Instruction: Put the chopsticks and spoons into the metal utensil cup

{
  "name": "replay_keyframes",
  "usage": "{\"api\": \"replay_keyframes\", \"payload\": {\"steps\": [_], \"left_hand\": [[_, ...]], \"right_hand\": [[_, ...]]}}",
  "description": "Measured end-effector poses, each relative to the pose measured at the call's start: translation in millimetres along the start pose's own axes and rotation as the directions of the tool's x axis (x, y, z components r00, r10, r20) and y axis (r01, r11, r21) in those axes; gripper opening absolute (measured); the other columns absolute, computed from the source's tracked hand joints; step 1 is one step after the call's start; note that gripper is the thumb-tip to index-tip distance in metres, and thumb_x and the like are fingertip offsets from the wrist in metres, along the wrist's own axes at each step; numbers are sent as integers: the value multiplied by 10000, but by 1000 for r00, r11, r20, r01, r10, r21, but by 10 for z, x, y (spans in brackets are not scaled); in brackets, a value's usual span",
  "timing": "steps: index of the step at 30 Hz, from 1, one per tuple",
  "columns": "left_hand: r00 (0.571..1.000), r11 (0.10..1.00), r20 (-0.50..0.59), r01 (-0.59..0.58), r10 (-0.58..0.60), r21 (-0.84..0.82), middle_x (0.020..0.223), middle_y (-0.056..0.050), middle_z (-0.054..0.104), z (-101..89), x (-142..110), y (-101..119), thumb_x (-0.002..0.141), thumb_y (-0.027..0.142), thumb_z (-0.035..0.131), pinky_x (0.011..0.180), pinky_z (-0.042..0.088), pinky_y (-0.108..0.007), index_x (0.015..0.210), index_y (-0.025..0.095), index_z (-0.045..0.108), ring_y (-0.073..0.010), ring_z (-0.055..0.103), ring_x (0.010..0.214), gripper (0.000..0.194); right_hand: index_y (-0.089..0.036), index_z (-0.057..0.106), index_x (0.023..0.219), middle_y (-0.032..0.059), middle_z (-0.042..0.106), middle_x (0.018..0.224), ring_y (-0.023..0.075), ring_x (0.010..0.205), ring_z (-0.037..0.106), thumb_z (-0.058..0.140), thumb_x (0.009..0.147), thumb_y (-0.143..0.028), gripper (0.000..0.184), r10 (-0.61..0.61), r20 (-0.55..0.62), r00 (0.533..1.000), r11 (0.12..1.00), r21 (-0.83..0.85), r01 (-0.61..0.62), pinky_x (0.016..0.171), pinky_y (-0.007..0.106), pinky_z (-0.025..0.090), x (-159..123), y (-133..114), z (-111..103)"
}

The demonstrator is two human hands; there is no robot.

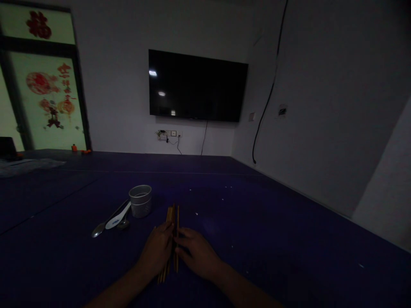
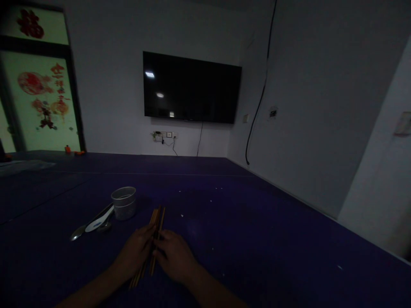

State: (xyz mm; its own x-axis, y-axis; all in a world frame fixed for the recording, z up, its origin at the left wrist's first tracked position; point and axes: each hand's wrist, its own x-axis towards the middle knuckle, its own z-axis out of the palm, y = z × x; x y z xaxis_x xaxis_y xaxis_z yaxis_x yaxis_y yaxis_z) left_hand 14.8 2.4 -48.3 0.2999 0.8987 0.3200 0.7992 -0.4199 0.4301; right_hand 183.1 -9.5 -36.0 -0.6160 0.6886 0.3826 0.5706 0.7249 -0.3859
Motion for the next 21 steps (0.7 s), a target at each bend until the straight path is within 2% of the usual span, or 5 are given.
{"api": "replay_keyframes", "payload": {"steps": [6,10,14,21], "left_hand": [[999,997,-21,27,-26,75,1327,-122,521,-3,-7,23,828,135,342,1060,324,-400,1259,148,532,-212,477,1222,471],[999,994,-4,52,-52,98,1358,-132,487,-5,-2,34,858,140,293,1079,294,-405,1287,115,499,-204,436,1261,477],[997,996,48,50,-54,73,1408,-123,427,-38,7,38,854,133,284,1103,234,-446,1299,116,486,-210,356,1319,489],[998,998,2,57,-57,0,1342,-129,505,-9,34,-23,870,204,301,1103,237,-458,1268,130,526,-219,383,1303,464]], "right_hand": [[-214,653,1087,79,549,1271,223,1155,503,499,874,-231,263,-14,0,1000,1000,-18,14,979,358,394,5,39,22],[-205,669,1059,84,549,1272,221,1171,490,500,872,-224,253,-7,-10,1000,1000,-21,7,993,353,379,4,39,26],[-205,671,1061,88,539,1286,225,1183,481,491,876,-222,258,-16,-3,1000,1000,-18,16,1002,365,367,4,22,14],[-197,679,1032,89,561,1255,218,1146,509,503,874,-223,237,-26,3,1000,1000,-3,26,983,350,377,10,42,28]]}}
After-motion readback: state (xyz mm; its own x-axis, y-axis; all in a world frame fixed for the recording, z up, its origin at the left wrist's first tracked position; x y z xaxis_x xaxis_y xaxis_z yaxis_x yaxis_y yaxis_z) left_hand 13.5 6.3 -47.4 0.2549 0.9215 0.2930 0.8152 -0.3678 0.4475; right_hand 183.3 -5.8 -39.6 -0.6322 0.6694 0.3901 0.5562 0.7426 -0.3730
